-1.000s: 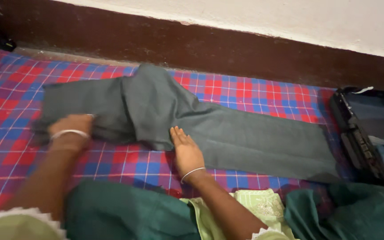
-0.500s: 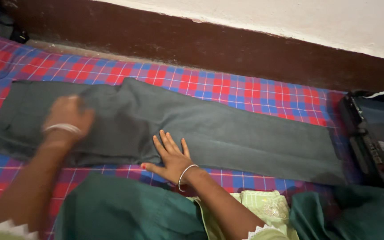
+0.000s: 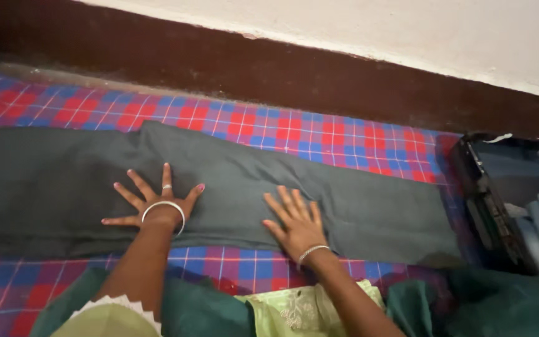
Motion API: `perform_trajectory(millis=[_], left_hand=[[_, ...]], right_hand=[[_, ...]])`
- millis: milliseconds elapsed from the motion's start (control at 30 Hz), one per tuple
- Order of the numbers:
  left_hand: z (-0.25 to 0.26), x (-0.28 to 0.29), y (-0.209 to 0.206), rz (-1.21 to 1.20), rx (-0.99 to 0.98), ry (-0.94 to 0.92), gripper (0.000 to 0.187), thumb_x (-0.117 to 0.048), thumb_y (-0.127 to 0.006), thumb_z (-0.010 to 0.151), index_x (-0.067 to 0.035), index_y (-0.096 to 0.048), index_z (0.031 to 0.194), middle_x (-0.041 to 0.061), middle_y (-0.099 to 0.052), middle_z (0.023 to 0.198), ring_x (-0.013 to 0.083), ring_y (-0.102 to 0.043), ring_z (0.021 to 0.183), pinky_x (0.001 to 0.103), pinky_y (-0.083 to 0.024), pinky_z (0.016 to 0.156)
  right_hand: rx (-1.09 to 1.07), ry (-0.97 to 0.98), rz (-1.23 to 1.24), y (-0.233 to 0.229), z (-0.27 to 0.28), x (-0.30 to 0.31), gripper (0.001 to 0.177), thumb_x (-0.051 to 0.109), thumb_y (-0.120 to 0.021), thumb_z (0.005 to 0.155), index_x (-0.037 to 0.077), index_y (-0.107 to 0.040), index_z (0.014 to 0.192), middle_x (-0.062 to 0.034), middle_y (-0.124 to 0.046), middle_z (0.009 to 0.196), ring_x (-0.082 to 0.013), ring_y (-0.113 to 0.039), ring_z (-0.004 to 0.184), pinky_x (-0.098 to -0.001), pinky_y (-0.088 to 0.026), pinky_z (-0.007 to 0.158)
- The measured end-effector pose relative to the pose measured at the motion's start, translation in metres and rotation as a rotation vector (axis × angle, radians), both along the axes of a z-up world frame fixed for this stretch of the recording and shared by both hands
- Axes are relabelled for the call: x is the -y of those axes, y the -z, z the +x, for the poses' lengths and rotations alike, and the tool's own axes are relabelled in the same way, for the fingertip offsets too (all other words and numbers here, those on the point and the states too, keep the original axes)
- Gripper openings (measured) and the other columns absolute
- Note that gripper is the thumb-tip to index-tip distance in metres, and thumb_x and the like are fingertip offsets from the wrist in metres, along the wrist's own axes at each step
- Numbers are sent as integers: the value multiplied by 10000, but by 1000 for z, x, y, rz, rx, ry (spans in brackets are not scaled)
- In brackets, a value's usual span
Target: The person folds a pair of grey trousers on a bed by hand, smoothing the fabric, and places the folded trousers into an open suitcase alongside other garments.
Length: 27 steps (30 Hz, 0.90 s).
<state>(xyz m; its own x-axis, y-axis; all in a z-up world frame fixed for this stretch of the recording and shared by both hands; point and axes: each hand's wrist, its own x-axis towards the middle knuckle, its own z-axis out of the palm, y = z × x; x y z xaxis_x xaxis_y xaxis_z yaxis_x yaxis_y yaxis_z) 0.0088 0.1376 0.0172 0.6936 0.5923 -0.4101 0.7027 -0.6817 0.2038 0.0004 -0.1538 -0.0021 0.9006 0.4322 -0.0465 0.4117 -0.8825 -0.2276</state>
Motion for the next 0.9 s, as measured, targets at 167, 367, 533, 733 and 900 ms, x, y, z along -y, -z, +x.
perform_trajectory(millis=[167,367,533,733,900], left_hand=[[-1,-1,5,34,-14,5,1061,-986,-394,706,-551,39,1571,83,346,1660,415,374,1477,905,73,946],[-2,-1,1,26,-34,14,1041,-979,-379,719,-555,46,1570,85,342,1664,425,364,1484,907,53,960],[-4,-2,1,27,-21,21,1051,-979,-385,710,-561,47,1571,79,333,1665,422,360,1484,905,59,965],[-3,-2,2,42,-40,13,1053,-987,-382,704,-565,46,1569,74,328,1669,415,364,1488,901,63,972],[0,-4,7,53,-35,18,1049,-997,-360,701,-566,56,1562,83,333,1664,424,361,1479,904,59,965]], right_hand=[[59,234,-79,15,18,76,714,659,-416,960,428,-199,1600,17,-85,1713,-249,-52,1567,-608,-29,1209],[32,398,-155,24,39,155,747,685,-400,945,439,-166,1609,39,-70,1726,-229,-50,1588,-624,-53,1220],[15,527,-103,45,63,227,776,728,-335,923,443,-127,1614,17,-23,1723,-251,-15,1578,-610,-53,1216],[-34,605,-93,52,74,273,795,740,-336,918,443,-104,1617,21,-11,1732,-243,-5,1592,-598,-50,1235],[-160,648,-141,44,86,275,862,782,-340,884,459,-20,1617,7,92,1734,-234,57,1591,-608,-29,1233]])
